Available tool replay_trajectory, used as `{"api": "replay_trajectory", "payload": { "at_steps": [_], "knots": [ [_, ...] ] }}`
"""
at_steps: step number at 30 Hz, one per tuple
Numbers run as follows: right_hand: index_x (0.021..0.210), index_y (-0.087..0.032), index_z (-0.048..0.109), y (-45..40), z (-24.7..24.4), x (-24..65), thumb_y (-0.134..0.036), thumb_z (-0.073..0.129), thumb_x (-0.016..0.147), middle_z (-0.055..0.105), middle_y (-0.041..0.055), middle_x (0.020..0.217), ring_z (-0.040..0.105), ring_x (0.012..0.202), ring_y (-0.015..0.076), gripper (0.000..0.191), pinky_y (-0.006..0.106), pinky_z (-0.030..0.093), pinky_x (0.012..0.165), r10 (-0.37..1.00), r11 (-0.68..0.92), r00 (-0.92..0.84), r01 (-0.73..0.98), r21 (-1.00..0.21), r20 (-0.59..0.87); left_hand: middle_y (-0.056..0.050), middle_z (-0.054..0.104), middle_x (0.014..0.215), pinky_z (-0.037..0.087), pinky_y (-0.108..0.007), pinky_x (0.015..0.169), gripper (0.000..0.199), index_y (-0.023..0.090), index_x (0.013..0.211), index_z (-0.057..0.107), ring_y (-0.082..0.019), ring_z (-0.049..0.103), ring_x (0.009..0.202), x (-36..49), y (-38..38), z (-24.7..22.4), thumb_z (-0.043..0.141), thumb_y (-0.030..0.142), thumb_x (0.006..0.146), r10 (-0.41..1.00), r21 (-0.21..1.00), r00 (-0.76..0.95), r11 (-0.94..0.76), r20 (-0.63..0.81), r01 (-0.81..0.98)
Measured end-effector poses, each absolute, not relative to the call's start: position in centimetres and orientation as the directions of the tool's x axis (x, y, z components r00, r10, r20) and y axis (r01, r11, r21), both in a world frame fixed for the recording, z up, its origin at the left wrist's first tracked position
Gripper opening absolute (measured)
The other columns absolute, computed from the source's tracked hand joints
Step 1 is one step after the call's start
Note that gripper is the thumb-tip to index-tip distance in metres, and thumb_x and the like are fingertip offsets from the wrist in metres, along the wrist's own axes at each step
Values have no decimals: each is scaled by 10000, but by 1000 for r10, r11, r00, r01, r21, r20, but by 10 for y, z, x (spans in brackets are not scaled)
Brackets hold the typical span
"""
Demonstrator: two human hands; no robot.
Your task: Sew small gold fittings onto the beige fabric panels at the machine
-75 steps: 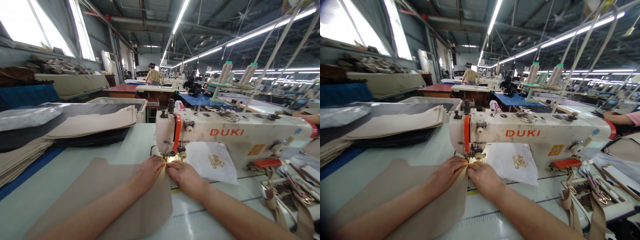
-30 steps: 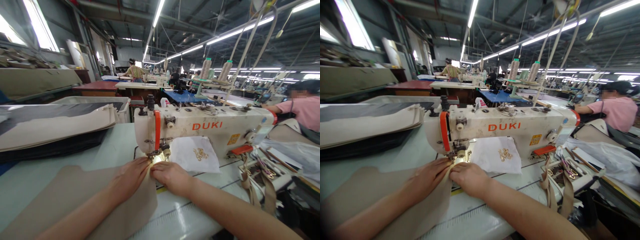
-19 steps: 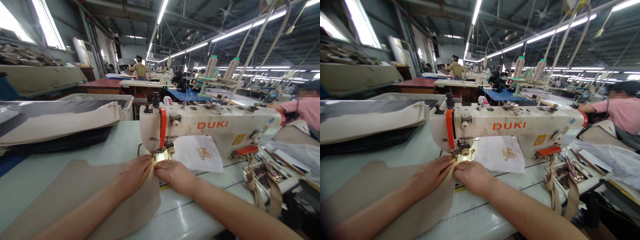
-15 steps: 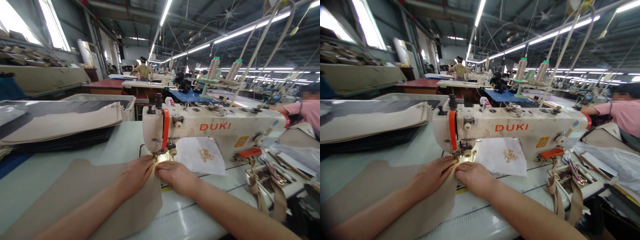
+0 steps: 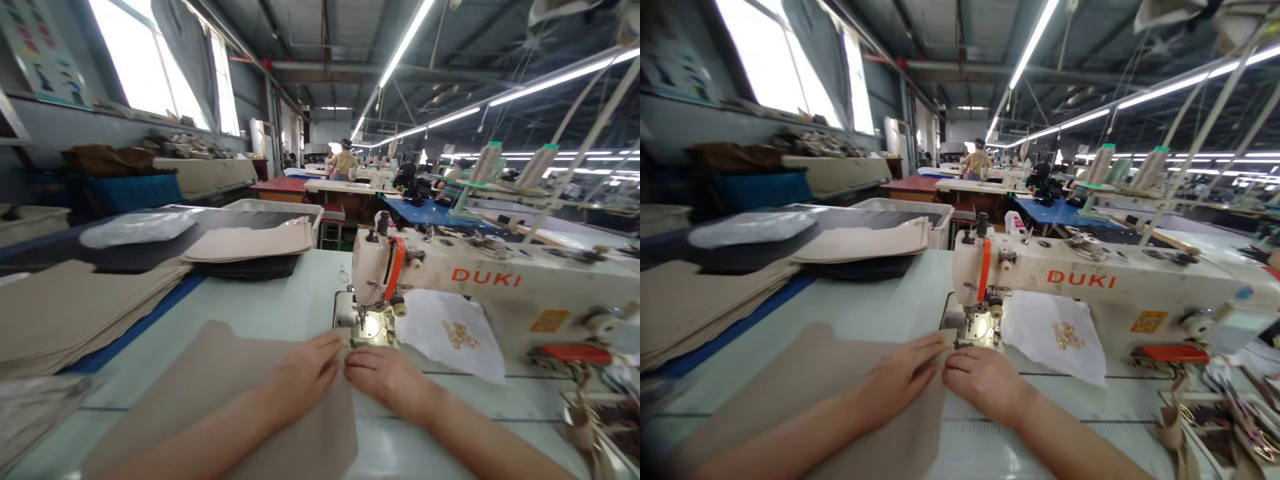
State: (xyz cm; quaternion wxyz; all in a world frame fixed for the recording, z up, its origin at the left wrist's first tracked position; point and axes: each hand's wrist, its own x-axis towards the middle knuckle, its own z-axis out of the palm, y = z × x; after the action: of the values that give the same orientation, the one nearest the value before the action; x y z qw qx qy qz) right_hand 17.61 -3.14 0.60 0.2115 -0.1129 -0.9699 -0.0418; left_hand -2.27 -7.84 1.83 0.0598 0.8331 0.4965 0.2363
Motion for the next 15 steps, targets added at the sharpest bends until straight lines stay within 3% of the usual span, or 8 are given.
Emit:
{"api": "replay_trajectory", "payload": {
  "at_steps": [4,6,8,10,12,13,15],
  "knots": [
    [1003,-170,625,-37,8,178,-199,375,945,679,61,986,606,962,157,258,271,498,877,238,966,-851,256,-26,468,-132,245,1481,291,-502,1062,778,211,1421,231,-297,248,1344,-37,-123,17,593,432,769,889,317,381,-448,253,836],
    [1037,-183,622,-37,7,180,-205,356,949,684,58,1000,616,957,168,281,281,513,862,244,965,-837,262,-34,490,-125,168,1497,262,-527,1062,906,221,1438,169,-334,197,1353,-54,-145,1,636,476,705,879,277,456,-476,137,835],
    [1049,-194,621,-37,5,181,-211,364,947,686,55,1005,624,958,169,277,285,517,866,233,967,-819,252,-35,524,-88,304,1456,316,-486,1049,778,257,1402,295,-321,325,1307,-79,-162,-13,625,398,712,881,252,473,-465,32,849],
    [1069,-201,614,-38,5,181,-222,395,938,685,58,1019,625,971,171,256,291,512,886,232,966,-791,255,-40,567,-32,534,1308,446,-388,966,523,303,1276,498,-279,520,1169,-108,-172,-10,556,356,759,935,265,347,-354,76,897],
    [1092,-208,603,-40,6,180,-231,429,922,682,60,1036,627,974,177,244,293,515,888,255,959,-759,278,-57,599,1,716,995,556,-308,752,327,303,1049,653,-238,671,902,-133,-174,20,394,361,857,963,305,19,-104,269,947],
    [1098,-210,599,-41,7,179,-231,440,915,681,59,1037,630,970,181,243,293,519,882,270,955,-744,289,-70,611,-8,732,847,564,-305,643,371,273,958,675,-238,688,788,-143,-172,44,323,370,890,919,314,-156,37,363,949],
    [1097,-216,596,-42,9,177,-222,452,903,685,54,1025,636,954,184,241,287,525,868,286,951,-726,297,-90,625,-41,714,779,551,-332,637,369,191,948,653,-260,680,751,-154,-160,99,356,399,885,788,271,-261,125,557,955]
  ]
}}
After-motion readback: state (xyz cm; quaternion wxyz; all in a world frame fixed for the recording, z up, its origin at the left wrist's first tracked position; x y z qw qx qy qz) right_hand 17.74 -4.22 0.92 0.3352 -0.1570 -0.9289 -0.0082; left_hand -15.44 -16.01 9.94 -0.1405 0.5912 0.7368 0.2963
